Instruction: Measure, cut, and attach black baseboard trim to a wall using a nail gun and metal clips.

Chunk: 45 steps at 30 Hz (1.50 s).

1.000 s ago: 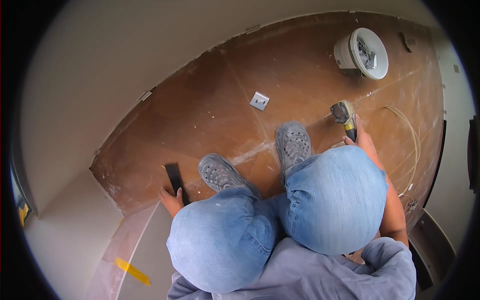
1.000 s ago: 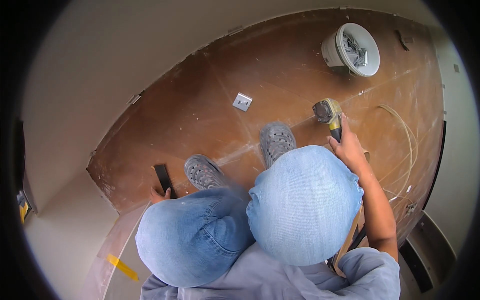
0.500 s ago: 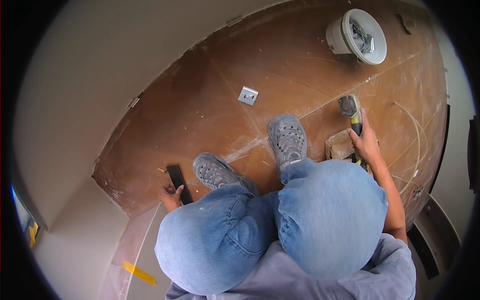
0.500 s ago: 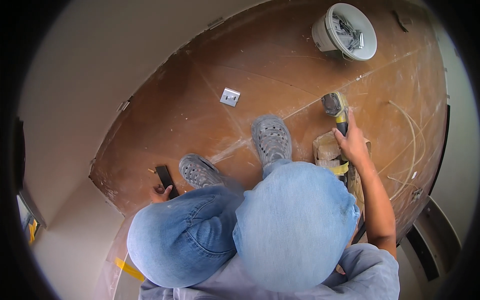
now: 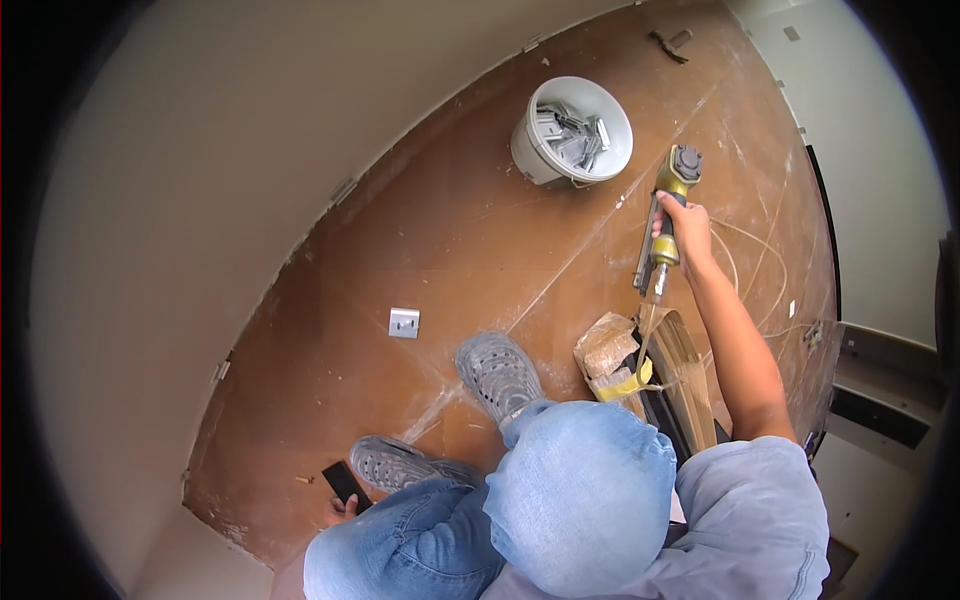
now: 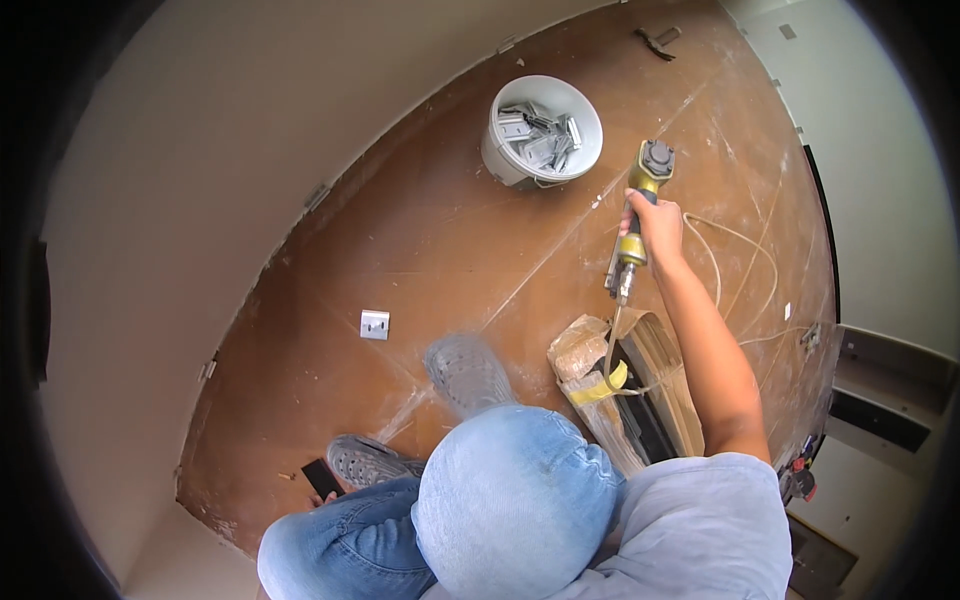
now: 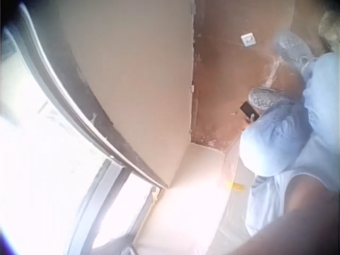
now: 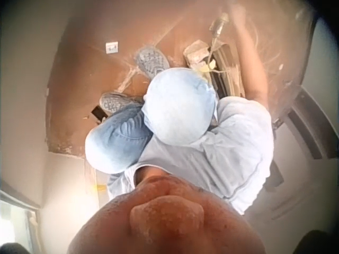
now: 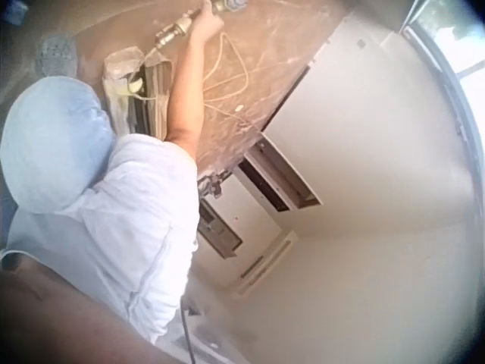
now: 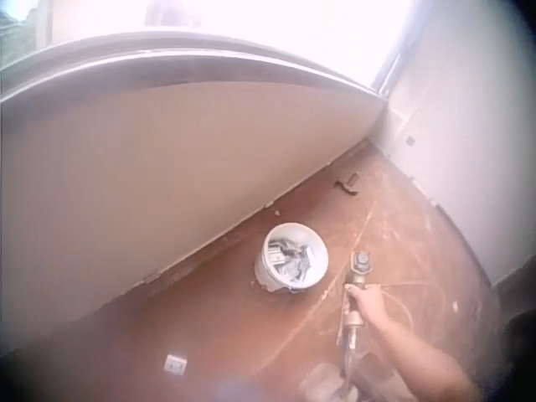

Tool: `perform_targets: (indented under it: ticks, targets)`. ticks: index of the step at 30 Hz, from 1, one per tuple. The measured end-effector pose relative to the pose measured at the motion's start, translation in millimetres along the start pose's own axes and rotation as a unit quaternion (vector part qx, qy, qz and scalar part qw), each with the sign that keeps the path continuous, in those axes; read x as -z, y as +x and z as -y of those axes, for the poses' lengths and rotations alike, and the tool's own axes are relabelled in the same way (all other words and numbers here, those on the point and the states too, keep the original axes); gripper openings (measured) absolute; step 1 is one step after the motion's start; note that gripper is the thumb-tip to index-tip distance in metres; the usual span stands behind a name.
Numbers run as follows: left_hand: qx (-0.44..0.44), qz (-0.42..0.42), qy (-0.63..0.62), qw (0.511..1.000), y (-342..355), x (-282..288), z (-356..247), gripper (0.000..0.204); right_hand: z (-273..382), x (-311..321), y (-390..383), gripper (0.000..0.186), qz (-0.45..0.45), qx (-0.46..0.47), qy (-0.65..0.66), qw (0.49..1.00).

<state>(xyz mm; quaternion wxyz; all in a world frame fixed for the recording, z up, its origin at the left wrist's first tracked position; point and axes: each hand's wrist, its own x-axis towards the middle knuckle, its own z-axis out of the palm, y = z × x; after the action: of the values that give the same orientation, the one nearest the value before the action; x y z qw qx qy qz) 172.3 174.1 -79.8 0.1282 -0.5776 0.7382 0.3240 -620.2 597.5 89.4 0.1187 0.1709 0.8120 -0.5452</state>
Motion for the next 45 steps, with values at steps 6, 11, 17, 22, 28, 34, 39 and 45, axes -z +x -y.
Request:
perform_targets:
  ticks: [6, 11, 17, 22, 28, 34, 39, 45]
  targets:
    - [-0.014, 0.021, -0.029, 0.999, 6.7, -1.0, -38.9, 0.041, 32.6, -2.4, 57.7, 0.043, 0.045, -0.084, 0.007, 0.995]
    - [-0.025, -0.018, -0.079, 0.996, 7.0, 14.8, -65.5, 0.038, 7.3, -40.5, 71.5, 0.048, 0.021, -0.017, -0.063, 0.998]
    - [-0.064, -0.042, -0.134, 0.988, 18.7, 27.6, -121.8, 0.035, -16.8, -49.3, 99.3, 0.026, -0.05, -0.027, -0.059, 0.997]
    - [-0.061, 0.003, -0.067, 0.996, 44.2, 28.2, -159.1, 0.038, -30.1, -90.4, 94.9, 0.041, -0.08, -0.041, -0.011, 0.996]
    - [-0.052, 0.063, -0.004, 0.997, 25.0, 74.8, -182.3, 0.046, -4.6, -76.8, 87.4, 0.029, -0.032, -0.074, 0.026, 0.996]
    - [-0.01, 0.147, 0.052, 0.988, -35.8, 168.4, -213.3, 0.056, 7.1, -50.2, 78.6, 0.025, 0.004, -0.15, 0.127, 0.98]
    - [0.036, 0.215, 0.084, 0.972, -106.4, 275.5, -239.8, 0.065, 54.6, -0.1, 18.4, 0.022, 0.033, -0.19, 0.122, 0.974]
    - [-0.013, 0.304, 0.189, 0.934, -128.8, 367.4, -308.6, 0.059, 81.4, 117.0, -62.9, 0.035, 0.102, -0.125, 0.072, 0.984]
